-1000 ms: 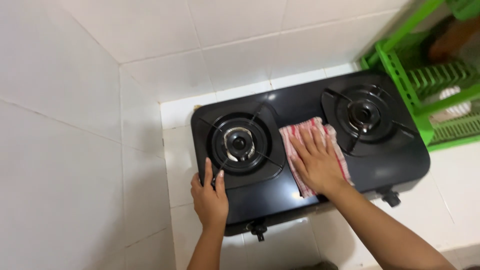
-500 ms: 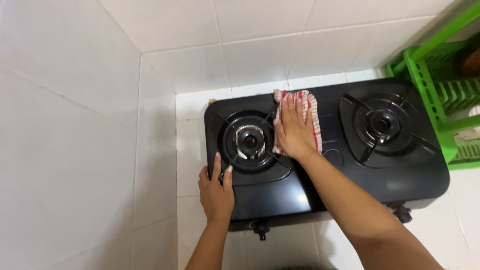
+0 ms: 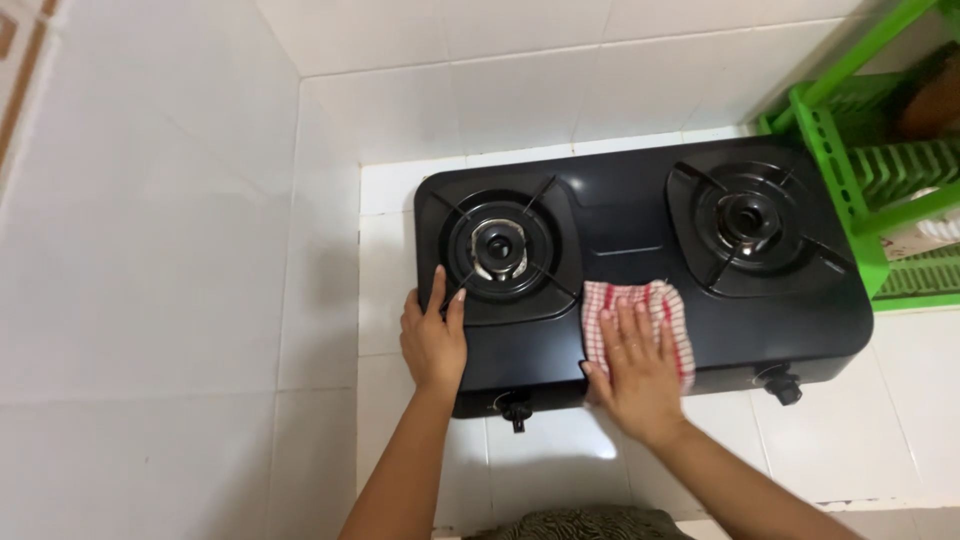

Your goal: Cleaning a gas stove and adjacent wall tiles with a cloth in a kitchen area.

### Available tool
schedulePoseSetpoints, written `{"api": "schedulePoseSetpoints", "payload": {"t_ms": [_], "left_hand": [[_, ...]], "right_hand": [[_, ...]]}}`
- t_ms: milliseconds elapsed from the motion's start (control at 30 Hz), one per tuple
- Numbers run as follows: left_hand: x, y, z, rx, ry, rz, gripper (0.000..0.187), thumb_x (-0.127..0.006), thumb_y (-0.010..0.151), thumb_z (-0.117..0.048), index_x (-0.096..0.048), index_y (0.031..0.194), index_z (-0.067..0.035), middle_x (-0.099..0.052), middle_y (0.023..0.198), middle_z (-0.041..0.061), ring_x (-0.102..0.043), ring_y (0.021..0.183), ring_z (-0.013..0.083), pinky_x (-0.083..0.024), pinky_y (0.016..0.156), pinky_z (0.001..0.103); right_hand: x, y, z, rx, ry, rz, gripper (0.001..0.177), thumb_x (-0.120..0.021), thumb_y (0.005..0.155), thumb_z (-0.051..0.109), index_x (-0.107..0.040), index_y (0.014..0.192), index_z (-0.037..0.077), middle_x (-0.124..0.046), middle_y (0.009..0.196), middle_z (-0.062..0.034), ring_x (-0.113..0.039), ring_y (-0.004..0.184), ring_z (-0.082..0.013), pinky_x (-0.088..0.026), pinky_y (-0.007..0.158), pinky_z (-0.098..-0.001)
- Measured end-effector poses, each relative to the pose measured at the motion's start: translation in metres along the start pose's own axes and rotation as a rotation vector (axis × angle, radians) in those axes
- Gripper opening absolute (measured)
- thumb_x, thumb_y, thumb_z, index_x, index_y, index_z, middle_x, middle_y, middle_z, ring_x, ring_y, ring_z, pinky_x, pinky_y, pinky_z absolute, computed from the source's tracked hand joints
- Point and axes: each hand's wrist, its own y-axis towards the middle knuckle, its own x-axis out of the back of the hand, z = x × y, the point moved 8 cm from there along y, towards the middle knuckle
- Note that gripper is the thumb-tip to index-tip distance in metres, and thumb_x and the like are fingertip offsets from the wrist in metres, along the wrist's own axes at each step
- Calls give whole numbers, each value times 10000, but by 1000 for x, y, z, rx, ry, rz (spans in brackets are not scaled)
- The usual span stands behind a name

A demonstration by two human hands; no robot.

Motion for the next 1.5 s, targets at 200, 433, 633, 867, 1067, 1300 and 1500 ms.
{"api": "schedulePoseSetpoints", "payload": {"t_ms": [200, 433, 633, 867, 1067, 1300, 1500], "left_hand": [[4, -1, -1, 63, -80, 70, 503, -517, 971, -551, -572, 1439, -377, -490, 1468, 185, -509, 1306, 385, -446, 1038, 514], [-16, 2, 25, 29, -237, 64, 459, -415, 1063, -461, -548, 1498, -396, -459, 1521, 203, -467, 1349, 424, -397, 1114, 520], [11, -7, 3, -3, -181, -35, 648, -540, 1007, -494, -386, 1555, -183, -423, 1525, 202, -460, 1327, 424, -398, 1053, 532], [15, 0, 0, 1, -215, -116, 409, -752, 895, -377, -572, 1154, -116, -519, 1311, 135, -552, 1189, 339, -439, 990, 516], [11, -4, -3, -72, -227, -264, 200, -805, 849, -289, -692, 920, -141, -564, 1272, 118, -516, 1223, 357, -404, 1015, 515], [28, -5, -14, 50, -208, -197, 192, -841, 809, -255, -697, 846, -133, -583, 1213, 84, -489, 1193, 347, -404, 955, 511], [1, 9, 1, 62, -673, -198, 175, -790, 893, -201, -668, 1000, -136, -473, 1393, 109, -619, 1002, 286, -521, 915, 374]], "right_hand": [[-42, 25, 87, 73, -20, 198, 675, -439, 1009, 390, -388, 1494, -77, -310, 1579, -311, -213, 1521, -421, -115, 1225, -518], [-41, 80, 145, 338, 36, 289, 680, -496, 950, 368, -409, 1469, -63, -287, 1640, -266, -221, 1544, -378, -144, 1229, -501], [-10, 59, 69, 163, 283, 319, 800, -561, 916, 502, -367, 1549, 55, -305, 1574, -242, -254, 1468, -390, -188, 1177, -519], [-11, -7, -40, 173, 47, 133, 585, -439, 997, 496, -467, 1498, 195, -429, 1586, -101, -368, 1501, -277, -264, 1225, -493], [-36, 50, -81, -333, 548, 10, 540, -423, 1090, 373, -478, 1519, 49, -516, 1497, -230, -431, 1430, -397, -304, 1193, -474], [-3, 99, 23, -24, 289, -137, 408, -684, 856, 138, -673, 1257, 65, -658, 1163, -138, -600, 1096, -363, -465, 960, -452], [0, 121, 21, -71, 261, -123, 293, -701, 842, 93, -706, 1132, 58, -662, 1019, -127, -633, 1006, -349, -519, 862, -442]]}}
